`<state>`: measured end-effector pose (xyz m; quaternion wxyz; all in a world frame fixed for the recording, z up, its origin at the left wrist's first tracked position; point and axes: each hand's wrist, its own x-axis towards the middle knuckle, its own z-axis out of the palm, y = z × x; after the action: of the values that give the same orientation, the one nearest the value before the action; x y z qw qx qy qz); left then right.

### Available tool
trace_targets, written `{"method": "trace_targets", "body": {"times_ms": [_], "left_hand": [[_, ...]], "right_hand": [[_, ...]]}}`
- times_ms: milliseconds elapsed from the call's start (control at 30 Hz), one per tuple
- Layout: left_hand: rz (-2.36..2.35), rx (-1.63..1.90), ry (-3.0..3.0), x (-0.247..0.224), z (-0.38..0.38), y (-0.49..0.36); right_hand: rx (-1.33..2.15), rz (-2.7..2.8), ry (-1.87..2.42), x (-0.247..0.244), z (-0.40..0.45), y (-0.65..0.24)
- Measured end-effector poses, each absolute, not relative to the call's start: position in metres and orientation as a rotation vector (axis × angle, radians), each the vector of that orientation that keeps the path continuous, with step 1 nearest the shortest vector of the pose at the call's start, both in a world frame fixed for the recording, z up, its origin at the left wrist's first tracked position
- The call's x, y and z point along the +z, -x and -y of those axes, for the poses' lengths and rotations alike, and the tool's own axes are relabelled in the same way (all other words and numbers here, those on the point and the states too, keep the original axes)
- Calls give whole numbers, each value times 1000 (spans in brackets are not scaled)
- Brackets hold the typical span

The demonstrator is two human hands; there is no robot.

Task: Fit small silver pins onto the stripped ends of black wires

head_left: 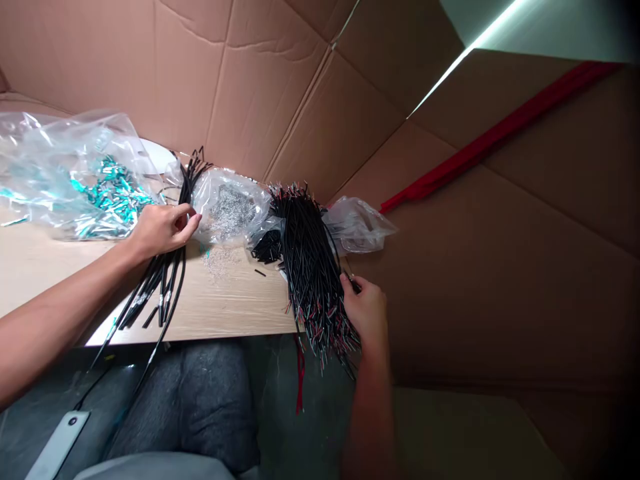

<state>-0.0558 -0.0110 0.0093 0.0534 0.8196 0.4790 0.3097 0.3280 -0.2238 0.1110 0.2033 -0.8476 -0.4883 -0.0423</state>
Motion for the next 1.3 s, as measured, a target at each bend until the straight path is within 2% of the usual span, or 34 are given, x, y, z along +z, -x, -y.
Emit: {"method": "trace_targets", "body": {"times_ms": [133, 333, 533, 733, 1300], "left_hand": [[-1517, 795, -2582, 12, 12, 55], [-1568, 531, -2600, 12, 5, 54], [-1644, 442, -2571, 13, 6, 57], [-1658, 339, -2586, 18, 10, 57], [-1737, 398, -2422, 6, -2, 58]], "right_hand": [[-254, 1355, 2319, 103, 232, -310], [-213, 1455, 2040, 97, 230, -266], [6, 1564, 1773, 88, 203, -216], [286, 1599, 1662, 60, 182, -206], [346, 1636, 1478, 12, 121, -165]]}}
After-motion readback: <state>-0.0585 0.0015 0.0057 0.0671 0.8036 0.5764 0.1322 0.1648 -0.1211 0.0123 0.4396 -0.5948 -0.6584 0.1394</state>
